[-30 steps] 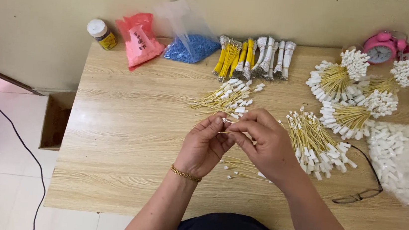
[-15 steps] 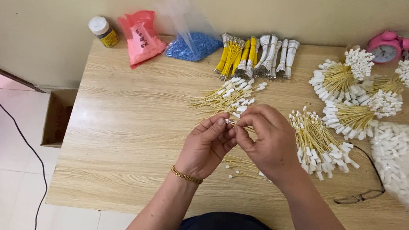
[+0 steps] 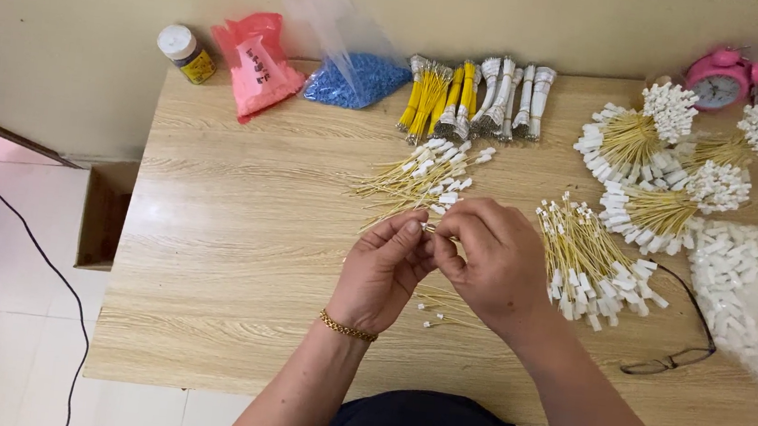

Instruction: Assembling small white plastic caps onto the ends of thin wires

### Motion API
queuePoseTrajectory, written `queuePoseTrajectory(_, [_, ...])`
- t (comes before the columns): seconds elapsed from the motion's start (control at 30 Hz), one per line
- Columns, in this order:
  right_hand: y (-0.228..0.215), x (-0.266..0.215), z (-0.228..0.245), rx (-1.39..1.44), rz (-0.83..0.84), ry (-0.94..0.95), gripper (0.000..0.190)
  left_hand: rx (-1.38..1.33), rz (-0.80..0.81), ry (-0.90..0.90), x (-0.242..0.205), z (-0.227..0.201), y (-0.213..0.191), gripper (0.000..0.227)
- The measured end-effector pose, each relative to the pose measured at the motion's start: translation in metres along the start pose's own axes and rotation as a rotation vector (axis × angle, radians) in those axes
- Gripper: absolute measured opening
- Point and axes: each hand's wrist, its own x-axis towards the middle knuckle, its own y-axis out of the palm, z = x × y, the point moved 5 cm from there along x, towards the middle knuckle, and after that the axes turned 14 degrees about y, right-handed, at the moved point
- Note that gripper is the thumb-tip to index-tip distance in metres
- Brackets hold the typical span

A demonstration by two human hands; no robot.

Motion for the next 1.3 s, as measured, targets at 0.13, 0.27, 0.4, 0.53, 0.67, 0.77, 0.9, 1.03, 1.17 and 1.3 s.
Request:
queuePoseTrajectory(0.13, [0.011, -0.007, -0.005, 0.030, 0.009, 0.063, 0.017, 0.031, -0.031, 0.010, 0.002, 0.008, -0.010, 0.018])
queuePoseTrajectory(0.27, [0.022, -0.012, -0.015, 0.156, 0.137, 0.160, 0.014, 0.067, -0.072, 0.018, 0.003, 0.016, -0.019, 0.016])
queuePoseTrajectory(0.4, [0.061, -0.048, -0.055, 0.136, 0.274, 0.289, 0.011, 0.252, -0.135, 0.032, 0.011, 0.039, -0.057, 0.016])
queuePoseTrajectory(0.53, [0.112, -0.107, -0.103, 0.054, 0.725, 0.531, 0.013, 0.721, -0.158, -0.007, 0.013, 0.078, -0.127, 0.017])
queuePoseTrajectory(0.67, [0.139, -0.138, -0.144, 0.125, 0.722, 0.658, 0.014, 1.642, 0.104, 0.115, 0.008, 0.100, -0.168, 0.010])
queuePoseTrajectory(0.77, [0.150, -0.131, -0.169, 0.043, 0.584, 0.715, 0.017, 1.750, 0.136, 0.162, 0.002, 0.098, -0.175, 0.010])
queuePoseTrajectory(0.9, [0.178, -0.125, -0.205, -0.138, 0.518, 0.822, 0.028, 1.635, 0.107, 0.198, -0.005, 0.078, -0.161, 0.019])
queuePoseTrajectory(1.03, [0.179, -0.118, -0.214, -0.209, 0.534, 0.770, 0.029, 1.623, 0.090, 0.265, 0.001, 0.072, -0.160, 0.019])
queuePoseTrajectory(1.17, [0.162, -0.113, -0.196, -0.228, 0.645, 0.728, 0.021, 1.622, 0.141, 0.473, 0.007, 0.039, -0.104, 0.020])
queuePoseTrajectory(1.3, [0.121, -0.105, -0.169, -0.176, 0.629, 0.612, 0.025, 1.670, 0.355, 0.757, 0.017, 0.006, -0.030, 0.035])
